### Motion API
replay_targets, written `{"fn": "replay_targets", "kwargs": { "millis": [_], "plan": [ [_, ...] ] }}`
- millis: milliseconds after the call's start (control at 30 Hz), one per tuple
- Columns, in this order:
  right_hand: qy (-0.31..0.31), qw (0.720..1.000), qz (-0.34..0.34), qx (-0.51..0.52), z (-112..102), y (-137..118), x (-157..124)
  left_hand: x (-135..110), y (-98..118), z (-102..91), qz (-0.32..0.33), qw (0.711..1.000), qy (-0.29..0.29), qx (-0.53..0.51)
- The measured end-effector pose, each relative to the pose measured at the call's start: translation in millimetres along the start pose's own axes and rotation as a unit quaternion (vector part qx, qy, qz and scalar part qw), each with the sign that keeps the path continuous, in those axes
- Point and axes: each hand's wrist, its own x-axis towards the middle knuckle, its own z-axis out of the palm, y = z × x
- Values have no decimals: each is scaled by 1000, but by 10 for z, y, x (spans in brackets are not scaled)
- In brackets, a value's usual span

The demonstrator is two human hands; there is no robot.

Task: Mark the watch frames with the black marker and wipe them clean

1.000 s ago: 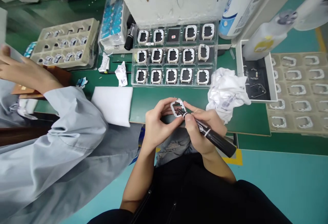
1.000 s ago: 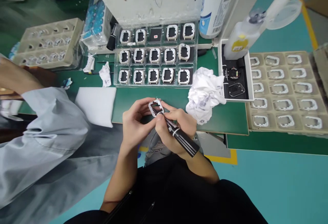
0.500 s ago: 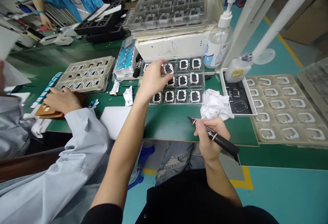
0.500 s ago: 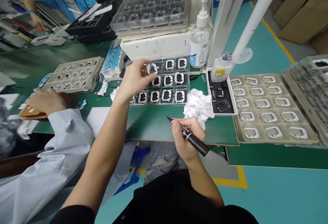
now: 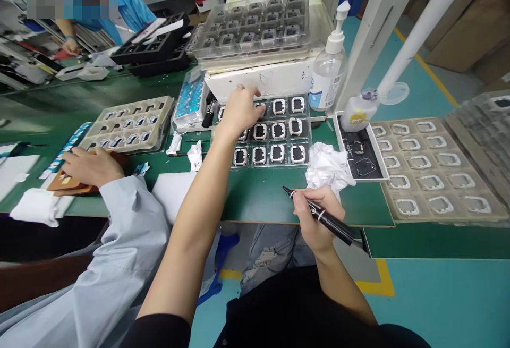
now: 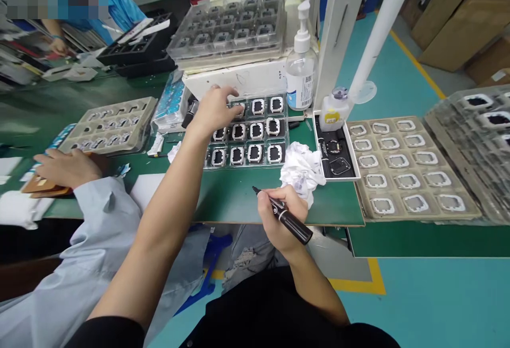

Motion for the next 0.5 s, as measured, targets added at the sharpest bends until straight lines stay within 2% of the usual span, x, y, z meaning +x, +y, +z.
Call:
{"fn": "replay_targets", "kwargs": {
  "millis": [100, 200, 333, 500],
  "plan": [
    [-2, 1000, 2, -1, -8, 2, -10, 64, 233, 43, 21, 999, -26, -7],
    [0, 1000, 2, -9, -14, -2, -10, 168, 353, 120, 15, 998, -58, -23],
    [5, 1000, -12, -16, 2, -12, 0, 256, 322, 202, 8, 997, -58, -46],
    [4, 1000, -24, -15, 21, -11, 15, 228, 244, 309, 46, 995, 3, -86]
  ]
}}
